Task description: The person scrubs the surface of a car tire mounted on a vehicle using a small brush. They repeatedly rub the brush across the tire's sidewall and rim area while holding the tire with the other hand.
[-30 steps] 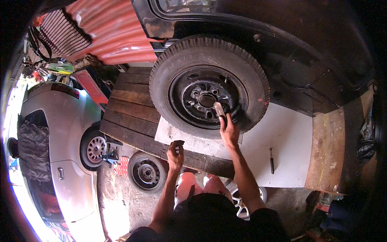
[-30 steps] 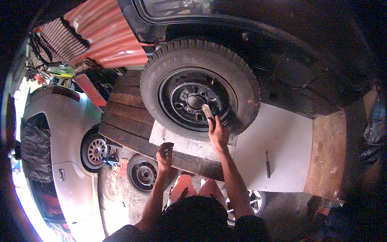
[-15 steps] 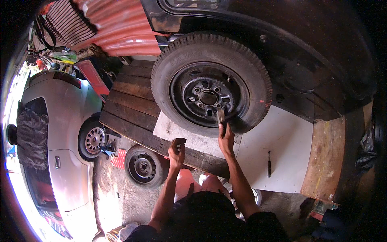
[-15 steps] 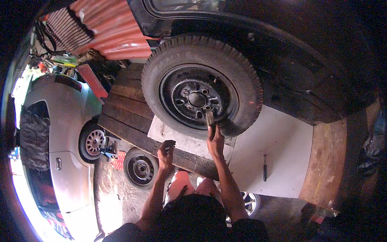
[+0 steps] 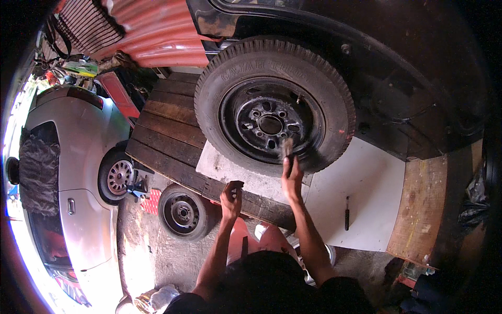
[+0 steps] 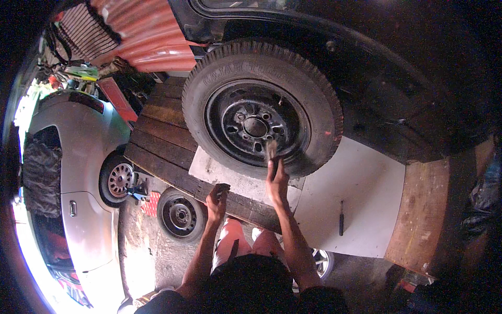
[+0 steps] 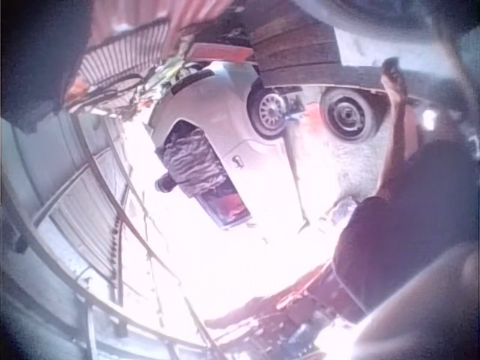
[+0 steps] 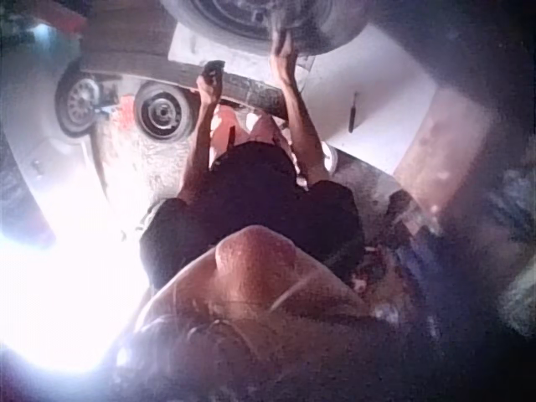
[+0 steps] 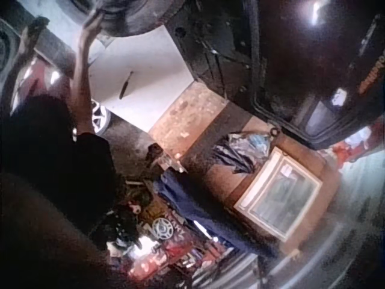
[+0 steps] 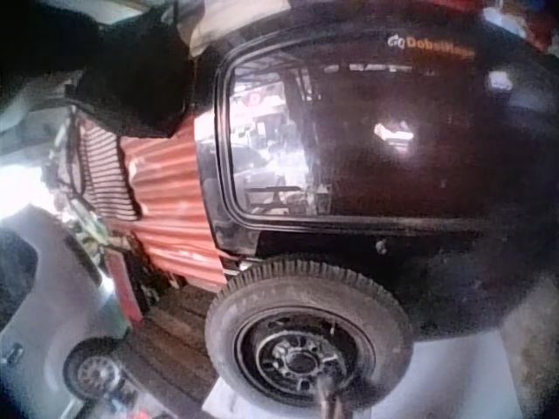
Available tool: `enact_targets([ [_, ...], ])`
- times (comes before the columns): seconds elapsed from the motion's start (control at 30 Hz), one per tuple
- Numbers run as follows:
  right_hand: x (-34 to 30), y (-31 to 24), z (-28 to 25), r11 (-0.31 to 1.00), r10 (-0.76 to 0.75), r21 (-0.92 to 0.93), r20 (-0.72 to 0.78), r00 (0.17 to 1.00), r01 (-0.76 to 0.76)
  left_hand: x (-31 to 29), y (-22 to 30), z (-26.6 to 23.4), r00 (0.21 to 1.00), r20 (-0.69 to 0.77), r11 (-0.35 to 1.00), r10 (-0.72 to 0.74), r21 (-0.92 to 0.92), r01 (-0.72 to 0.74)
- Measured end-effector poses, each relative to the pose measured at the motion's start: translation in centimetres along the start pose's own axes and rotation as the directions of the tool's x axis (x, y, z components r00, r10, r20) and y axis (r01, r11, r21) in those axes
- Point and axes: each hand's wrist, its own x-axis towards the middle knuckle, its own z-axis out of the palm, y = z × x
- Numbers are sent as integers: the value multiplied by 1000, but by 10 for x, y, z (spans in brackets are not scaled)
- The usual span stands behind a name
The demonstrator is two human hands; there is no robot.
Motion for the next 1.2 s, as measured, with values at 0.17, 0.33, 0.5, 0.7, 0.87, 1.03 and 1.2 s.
enact_targets([
  [0.17, 19, 22, 18, 996, -54, -71, 28, 998, 56, -3, -4, 9, 999, -20, 999, -36, -35, 35],
  [0.33, -22, 17, 19, 978, 192, 78, 38, 981, -195, -11, -18, 4, 998, -31, 998, -52, -29, 51],
  [0.5, 7, 44, 48, 997, -41, -71, -157, 987, 31, -3, -8, 5, 999, -3, 999, -42, -23, 42],
  [0.7, -22, -5, 32, 786, 423, 393, 219, 879, -477, -8, -13, -29, 995, -87, 994, -58, -95, 50],
  [0.87, 1, 44, 56, 1000, -1, 9, -136, 991, 2, -17, -14, -25, 999, -41, 989, -19, -145, 13],
  [1.03, -5, 19, 31, 957, 219, 187, 26, 975, -220, -40, -25, -22, 996, -78, 988, -31, -156, 18],
  [1.2, 16, 36, 35, 994, -4, -108, 82, 997, 13, -40, -13, -5, 997, -50, 992, -67, -114, 61],
])
